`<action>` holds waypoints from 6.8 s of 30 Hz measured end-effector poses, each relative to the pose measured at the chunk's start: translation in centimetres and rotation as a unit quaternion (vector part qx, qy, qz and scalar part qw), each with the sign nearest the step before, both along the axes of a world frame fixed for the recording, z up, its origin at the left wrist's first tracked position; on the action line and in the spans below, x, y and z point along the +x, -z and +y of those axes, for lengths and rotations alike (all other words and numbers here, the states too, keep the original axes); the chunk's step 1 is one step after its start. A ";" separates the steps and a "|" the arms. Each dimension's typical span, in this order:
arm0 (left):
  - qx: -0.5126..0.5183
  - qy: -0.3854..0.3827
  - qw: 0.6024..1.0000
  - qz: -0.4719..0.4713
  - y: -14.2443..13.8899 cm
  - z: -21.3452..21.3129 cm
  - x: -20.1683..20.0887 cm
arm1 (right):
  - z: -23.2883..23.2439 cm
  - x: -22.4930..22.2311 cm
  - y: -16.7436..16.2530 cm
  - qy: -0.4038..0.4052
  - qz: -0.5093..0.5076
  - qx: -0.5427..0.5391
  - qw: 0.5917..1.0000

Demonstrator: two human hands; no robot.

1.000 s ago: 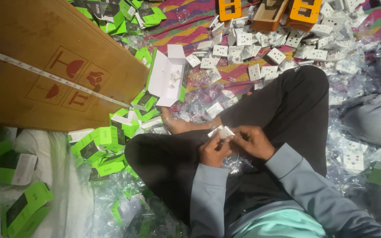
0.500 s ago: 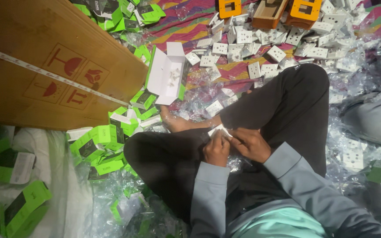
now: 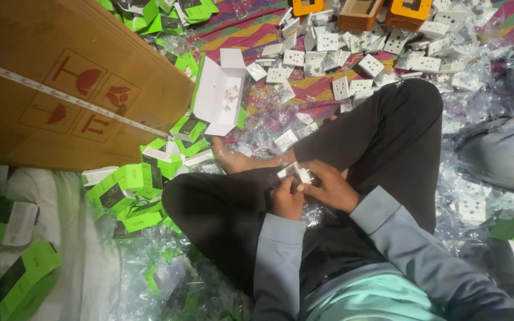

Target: The person sits on the floor and repeatedly picks up small white electrical components, places them into clear plastic bags, and sets the bags aside. They also handle green and white cardboard boxes and bubble wrap while working among many similar items.

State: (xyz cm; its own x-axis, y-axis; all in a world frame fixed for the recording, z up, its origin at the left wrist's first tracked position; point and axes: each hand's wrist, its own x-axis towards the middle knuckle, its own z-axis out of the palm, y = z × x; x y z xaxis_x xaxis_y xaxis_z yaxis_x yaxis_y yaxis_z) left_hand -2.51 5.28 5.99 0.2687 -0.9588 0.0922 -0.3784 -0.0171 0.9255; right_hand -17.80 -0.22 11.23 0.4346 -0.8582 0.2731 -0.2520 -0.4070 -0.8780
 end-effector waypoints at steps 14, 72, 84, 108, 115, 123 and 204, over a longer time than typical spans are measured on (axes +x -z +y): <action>0.031 0.018 0.973 0.228 -1.6 -0.3 -0.5 | -0.6 -1.2 4.4 -0.033 -0.149 0.365 0.919; 0.078 0.010 0.903 0.422 -0.1 0.2 -1.6 | -0.6 -0.5 4.7 -0.018 -0.202 0.681 0.703; 0.043 -0.086 0.926 0.364 1.1 0.2 -1.5 | 0.5 0.3 1.9 0.102 -0.009 0.228 0.968; -0.013 0.090 0.920 0.382 2.5 0.2 -1.3 | -0.4 0.2 2.2 -0.177 -0.082 0.347 0.917; -0.021 -0.029 0.923 0.382 3.1 0.1 0.3 | -1.0 -1.4 1.1 -0.046 0.106 0.240 0.964; 0.047 -0.032 0.842 0.536 1.9 0.0 0.4 | -1.1 -1.6 2.5 0.027 -0.030 0.245 0.969; -0.047 -0.053 0.983 -0.170 -0.5 -1.0 0.4 | -12.0 -26.4 0.1 0.270 -0.383 0.236 0.851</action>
